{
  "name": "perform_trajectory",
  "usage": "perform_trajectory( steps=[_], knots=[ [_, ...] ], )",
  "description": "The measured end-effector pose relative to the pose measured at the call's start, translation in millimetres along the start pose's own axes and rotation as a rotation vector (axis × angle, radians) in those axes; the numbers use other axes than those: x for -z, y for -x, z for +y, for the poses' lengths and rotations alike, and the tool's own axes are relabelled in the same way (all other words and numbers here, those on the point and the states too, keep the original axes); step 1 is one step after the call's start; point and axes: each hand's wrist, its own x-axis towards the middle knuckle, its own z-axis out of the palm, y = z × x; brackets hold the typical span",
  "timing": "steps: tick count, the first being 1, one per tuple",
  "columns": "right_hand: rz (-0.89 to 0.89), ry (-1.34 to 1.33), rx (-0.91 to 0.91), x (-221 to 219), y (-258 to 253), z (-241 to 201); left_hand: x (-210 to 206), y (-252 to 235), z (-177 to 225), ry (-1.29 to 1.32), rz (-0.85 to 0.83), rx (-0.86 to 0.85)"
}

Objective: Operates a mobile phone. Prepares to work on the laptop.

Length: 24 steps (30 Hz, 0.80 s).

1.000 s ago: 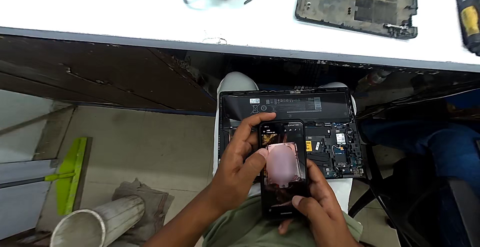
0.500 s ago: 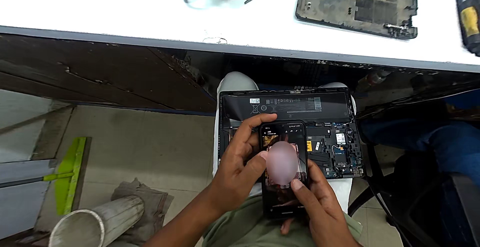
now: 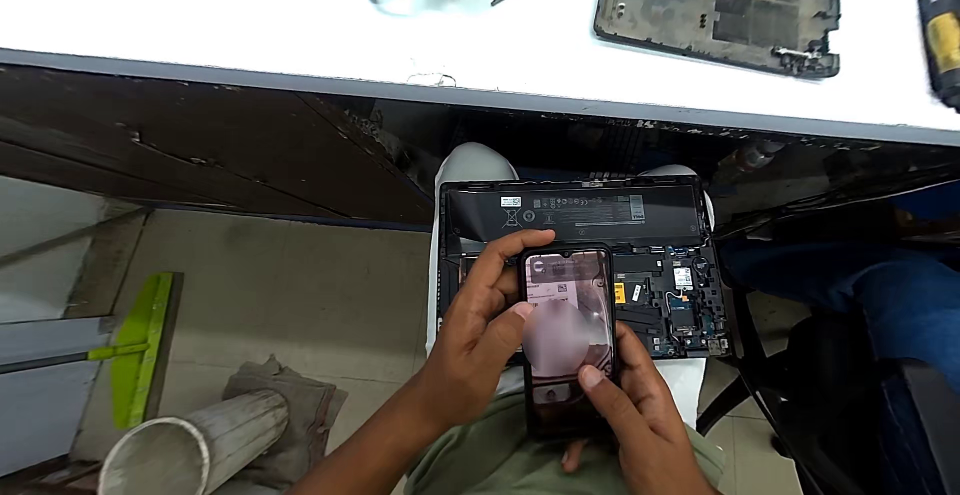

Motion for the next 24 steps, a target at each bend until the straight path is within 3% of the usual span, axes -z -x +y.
perform_trajectory(
  steps=[24],
  knots=[
    [-0.023,-0.018,-0.003,1.1,2.2,1.6,1.2,0.7,-0.9,0.024,-0.005,-0.001]
  ],
)
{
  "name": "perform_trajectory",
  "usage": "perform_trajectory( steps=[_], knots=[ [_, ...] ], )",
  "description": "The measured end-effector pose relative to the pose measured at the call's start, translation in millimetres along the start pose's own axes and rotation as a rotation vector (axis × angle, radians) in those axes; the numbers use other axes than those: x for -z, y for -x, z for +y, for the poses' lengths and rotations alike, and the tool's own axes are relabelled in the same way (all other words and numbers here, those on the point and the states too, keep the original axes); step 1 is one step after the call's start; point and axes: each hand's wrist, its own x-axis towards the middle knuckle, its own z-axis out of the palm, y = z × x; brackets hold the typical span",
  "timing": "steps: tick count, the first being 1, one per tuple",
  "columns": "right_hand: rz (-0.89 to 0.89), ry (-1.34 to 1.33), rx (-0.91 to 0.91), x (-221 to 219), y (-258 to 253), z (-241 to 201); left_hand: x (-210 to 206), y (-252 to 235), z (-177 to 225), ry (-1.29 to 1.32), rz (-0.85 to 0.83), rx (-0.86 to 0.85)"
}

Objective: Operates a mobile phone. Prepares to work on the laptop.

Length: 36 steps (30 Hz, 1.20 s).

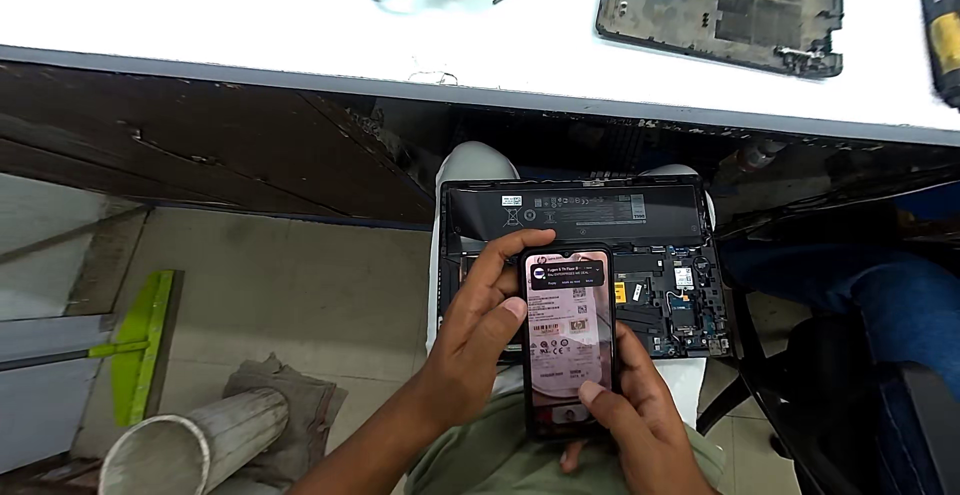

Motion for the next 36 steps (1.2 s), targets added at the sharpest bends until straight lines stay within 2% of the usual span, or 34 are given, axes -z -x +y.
perform_trajectory(
  steps=[8,23,32,36],
  knots=[
    [0.046,0.062,-0.015,-5.2,-0.3,-2.4,-0.1,-0.4,-0.7,0.003,-0.001,-0.005],
    [-0.092,-0.063,0.041,6.8,-2.0,2.8,0.3,-3.2,2.3,-0.018,0.000,-0.023],
    [-0.035,-0.118,0.026,5.7,-1.6,1.3,0.0,-4.0,3.8,-0.021,0.005,-0.018],
    [-0.013,-0.064,0.034,4.2,-2.3,0.4,-0.1,-4.4,4.2,-0.024,-0.004,-0.026]
  ],
)
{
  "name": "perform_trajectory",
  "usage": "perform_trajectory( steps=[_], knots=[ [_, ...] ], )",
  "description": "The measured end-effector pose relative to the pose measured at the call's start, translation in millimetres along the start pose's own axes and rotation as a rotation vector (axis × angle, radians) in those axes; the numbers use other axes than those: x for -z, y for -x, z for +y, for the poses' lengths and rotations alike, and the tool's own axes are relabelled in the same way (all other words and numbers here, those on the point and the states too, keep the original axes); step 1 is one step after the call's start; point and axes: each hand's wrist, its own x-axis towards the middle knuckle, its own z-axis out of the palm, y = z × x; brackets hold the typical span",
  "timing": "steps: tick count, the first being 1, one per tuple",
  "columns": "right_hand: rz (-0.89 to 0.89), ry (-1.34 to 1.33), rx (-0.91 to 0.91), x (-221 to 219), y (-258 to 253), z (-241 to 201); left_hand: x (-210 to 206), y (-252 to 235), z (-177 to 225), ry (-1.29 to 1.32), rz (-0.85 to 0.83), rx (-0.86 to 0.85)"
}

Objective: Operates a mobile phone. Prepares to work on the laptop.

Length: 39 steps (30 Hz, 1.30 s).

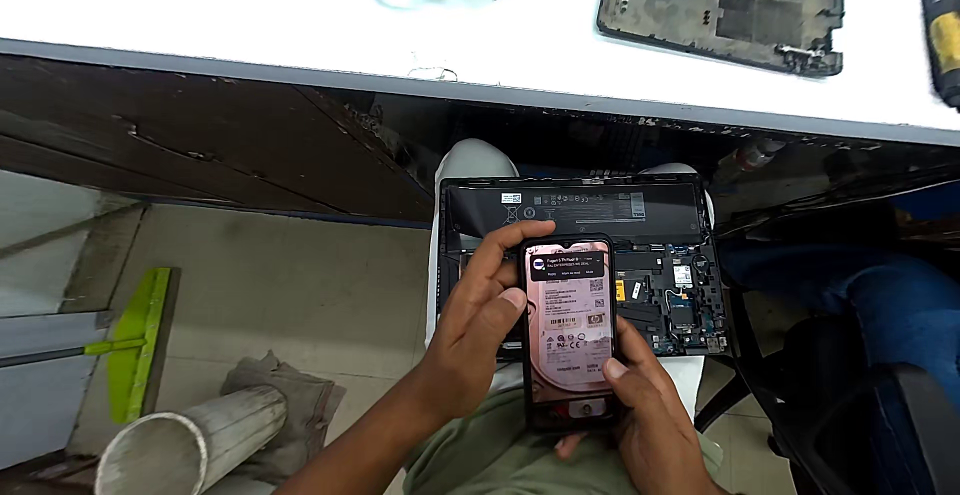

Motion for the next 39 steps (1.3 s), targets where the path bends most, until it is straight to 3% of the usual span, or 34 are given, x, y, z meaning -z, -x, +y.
perform_trajectory(
  steps=[16,33,39],
  knots=[
    [-0.004,0.081,-0.022,-4.7,1.8,-2.7,0.2,1.6,-2.0,0.006,0.007,0.001],
    [-0.027,-0.028,0.005,2.2,2.1,4.7,0.1,2.4,-2.8,0.013,0.012,0.000],
    [-0.003,0.111,-0.008,-7.1,3.3,-3.6,-0.3,2.2,-2.3,0.013,0.015,0.006]
  ],
)
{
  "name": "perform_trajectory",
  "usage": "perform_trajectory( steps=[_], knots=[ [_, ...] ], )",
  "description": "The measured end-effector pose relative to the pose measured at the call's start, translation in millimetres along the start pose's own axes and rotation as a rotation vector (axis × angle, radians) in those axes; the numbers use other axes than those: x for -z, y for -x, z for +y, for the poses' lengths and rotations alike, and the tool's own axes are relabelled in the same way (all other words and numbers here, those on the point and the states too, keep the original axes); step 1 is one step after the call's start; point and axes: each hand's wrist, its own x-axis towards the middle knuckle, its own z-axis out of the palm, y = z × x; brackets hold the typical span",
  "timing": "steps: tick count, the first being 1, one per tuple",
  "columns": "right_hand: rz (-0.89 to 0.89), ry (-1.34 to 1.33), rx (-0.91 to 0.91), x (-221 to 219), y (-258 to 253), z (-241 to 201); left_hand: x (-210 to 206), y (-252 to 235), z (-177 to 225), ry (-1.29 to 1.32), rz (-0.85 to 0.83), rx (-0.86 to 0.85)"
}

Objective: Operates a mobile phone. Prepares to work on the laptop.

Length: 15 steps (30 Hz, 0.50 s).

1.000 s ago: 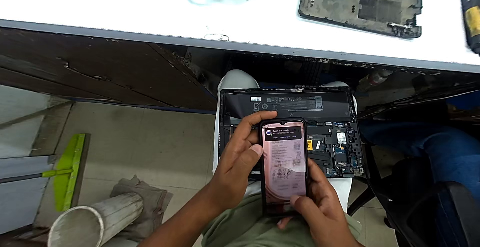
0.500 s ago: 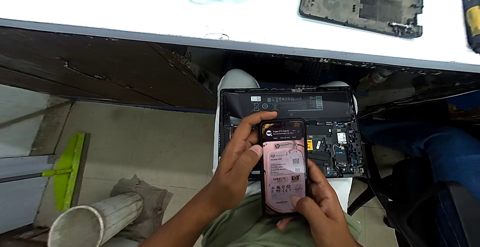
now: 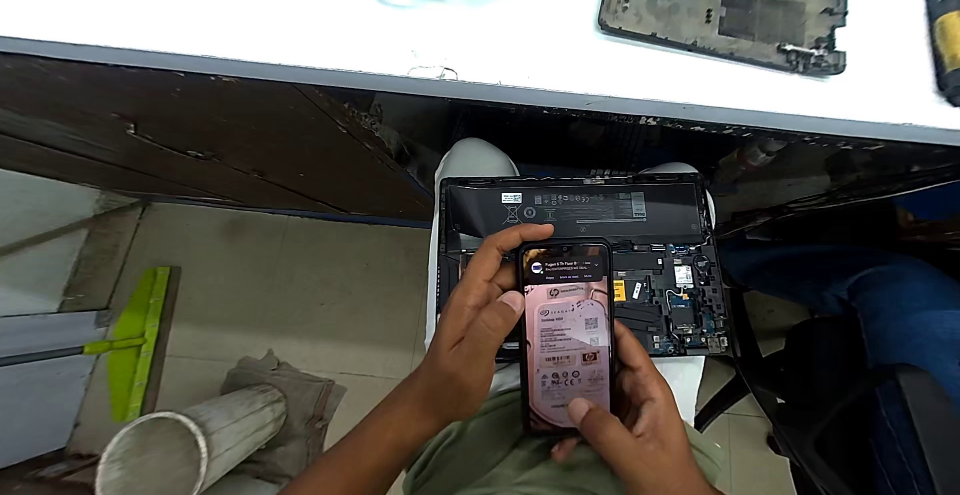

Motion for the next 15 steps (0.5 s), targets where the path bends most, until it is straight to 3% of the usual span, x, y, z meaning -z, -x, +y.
perform_trajectory(
  steps=[15],
  knots=[
    [-0.018,-0.072,-0.007,3.7,-0.5,5.0,0.7,1.5,-1.2,0.006,-0.005,0.011]
  ],
)
